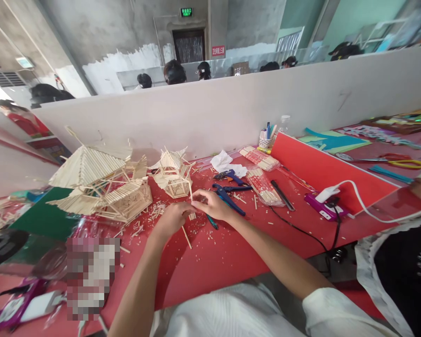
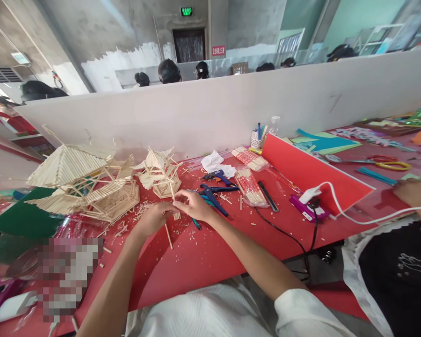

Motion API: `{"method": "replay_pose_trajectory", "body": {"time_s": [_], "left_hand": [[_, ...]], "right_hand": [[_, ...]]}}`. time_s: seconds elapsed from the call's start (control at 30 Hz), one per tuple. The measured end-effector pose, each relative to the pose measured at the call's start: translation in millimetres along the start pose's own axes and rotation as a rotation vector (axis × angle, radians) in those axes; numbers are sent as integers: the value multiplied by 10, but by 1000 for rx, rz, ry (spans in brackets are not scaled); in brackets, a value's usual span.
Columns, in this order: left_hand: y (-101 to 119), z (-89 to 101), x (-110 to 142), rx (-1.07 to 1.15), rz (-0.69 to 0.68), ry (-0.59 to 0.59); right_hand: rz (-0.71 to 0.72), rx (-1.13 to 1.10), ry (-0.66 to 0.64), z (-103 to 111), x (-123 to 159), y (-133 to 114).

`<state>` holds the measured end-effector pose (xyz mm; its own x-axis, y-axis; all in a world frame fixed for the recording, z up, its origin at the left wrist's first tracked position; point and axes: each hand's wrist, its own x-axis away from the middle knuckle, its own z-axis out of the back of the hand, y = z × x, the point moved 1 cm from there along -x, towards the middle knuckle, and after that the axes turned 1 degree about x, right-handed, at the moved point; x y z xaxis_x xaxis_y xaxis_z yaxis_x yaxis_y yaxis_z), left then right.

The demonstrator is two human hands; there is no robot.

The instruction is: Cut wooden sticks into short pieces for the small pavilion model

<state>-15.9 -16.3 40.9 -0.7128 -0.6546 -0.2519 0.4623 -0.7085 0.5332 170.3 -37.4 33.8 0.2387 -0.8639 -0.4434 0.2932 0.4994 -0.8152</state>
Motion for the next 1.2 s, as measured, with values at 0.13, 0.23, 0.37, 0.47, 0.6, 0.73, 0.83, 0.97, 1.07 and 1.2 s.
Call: {"method": "replay_pose_trajectory", "body": {"time_s": [0.13,0.23,0.37,0.47,0.6,0.73,0.83,0.97,1.07,1.2], "left_hand": [[30,-34,-8,59,-24,-33],[17,-18,-6,54,11,34],[-23,28,-12,20,108,175],[-36,28,-27,13,137,214],[-45,-8,-39,60,131,251],[-74,-39,-39,217,139,295],[-104,-53,-38,320,163,347],[-118,-63,-40,392,196,367],[-110,-64,-42,397,198,355],[-108,-73,-46,401,212,356]], "right_hand": [[-5,-49,31,8,-17,50],[-69,-117,103,36,-32,148],[-169,-44,52,111,-22,250],[-177,208,-75,125,8,235],[-174,479,-169,62,31,158],[-179,583,-212,10,26,87],[-184,612,-240,7,27,56],[-163,610,-239,-2,41,99],[-130,590,-207,-19,52,181],[-95,526,-181,-8,59,213]]}}
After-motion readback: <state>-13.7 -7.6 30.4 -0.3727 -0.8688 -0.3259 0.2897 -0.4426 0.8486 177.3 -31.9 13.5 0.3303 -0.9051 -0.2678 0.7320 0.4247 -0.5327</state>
